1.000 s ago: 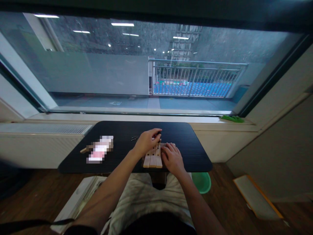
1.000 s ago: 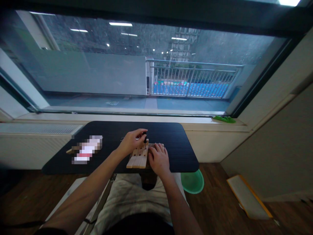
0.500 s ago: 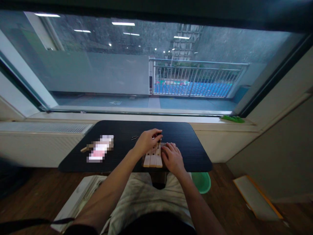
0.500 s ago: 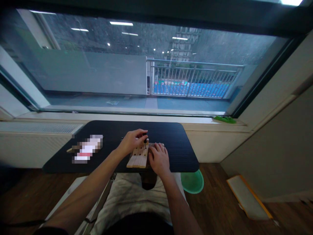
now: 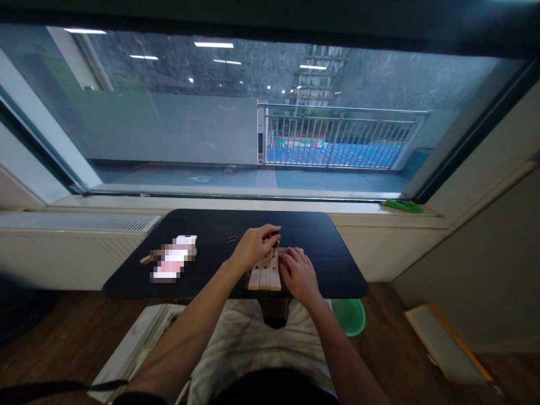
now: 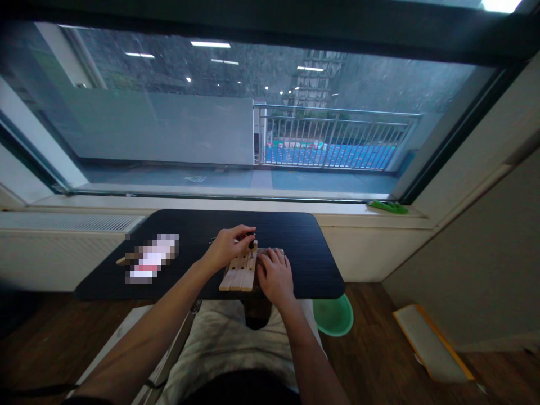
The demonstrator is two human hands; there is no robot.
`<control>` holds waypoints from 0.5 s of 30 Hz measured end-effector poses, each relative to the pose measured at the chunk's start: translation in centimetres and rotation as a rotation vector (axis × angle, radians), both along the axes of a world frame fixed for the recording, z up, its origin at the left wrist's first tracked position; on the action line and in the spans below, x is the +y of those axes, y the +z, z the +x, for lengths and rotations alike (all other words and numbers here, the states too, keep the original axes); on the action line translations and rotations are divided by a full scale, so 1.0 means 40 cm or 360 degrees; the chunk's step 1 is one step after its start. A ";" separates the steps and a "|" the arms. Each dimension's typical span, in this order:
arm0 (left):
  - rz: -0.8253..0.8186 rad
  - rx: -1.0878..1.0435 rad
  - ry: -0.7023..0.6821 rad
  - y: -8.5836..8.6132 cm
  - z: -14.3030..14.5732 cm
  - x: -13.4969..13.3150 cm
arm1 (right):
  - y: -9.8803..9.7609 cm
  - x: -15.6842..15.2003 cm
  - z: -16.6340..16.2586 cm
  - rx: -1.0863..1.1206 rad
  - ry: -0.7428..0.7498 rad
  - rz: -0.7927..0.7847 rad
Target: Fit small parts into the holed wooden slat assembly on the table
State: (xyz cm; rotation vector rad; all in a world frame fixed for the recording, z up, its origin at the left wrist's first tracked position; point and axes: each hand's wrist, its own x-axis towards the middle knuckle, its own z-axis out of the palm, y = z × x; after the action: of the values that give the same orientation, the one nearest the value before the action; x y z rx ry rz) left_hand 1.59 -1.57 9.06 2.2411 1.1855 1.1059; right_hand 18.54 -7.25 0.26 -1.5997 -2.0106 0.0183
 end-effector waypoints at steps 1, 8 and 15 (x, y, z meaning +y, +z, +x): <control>-0.0001 -0.0002 -0.0001 0.000 0.000 0.000 | 0.001 0.000 0.000 0.0000 0.0000 0.0002; -0.0006 -0.0015 0.0002 0.003 0.000 -0.005 | 0.005 0.000 0.000 -0.0010 0.0006 -0.0011; -0.0006 0.0003 0.0000 0.000 0.002 -0.002 | -0.001 0.003 0.002 -0.0018 0.0018 0.0007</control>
State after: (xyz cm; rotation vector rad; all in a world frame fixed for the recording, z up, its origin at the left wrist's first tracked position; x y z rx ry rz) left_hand 1.65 -1.64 9.04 2.2396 1.1871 1.1006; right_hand 18.62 -7.13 0.21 -1.5893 -2.0268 0.0094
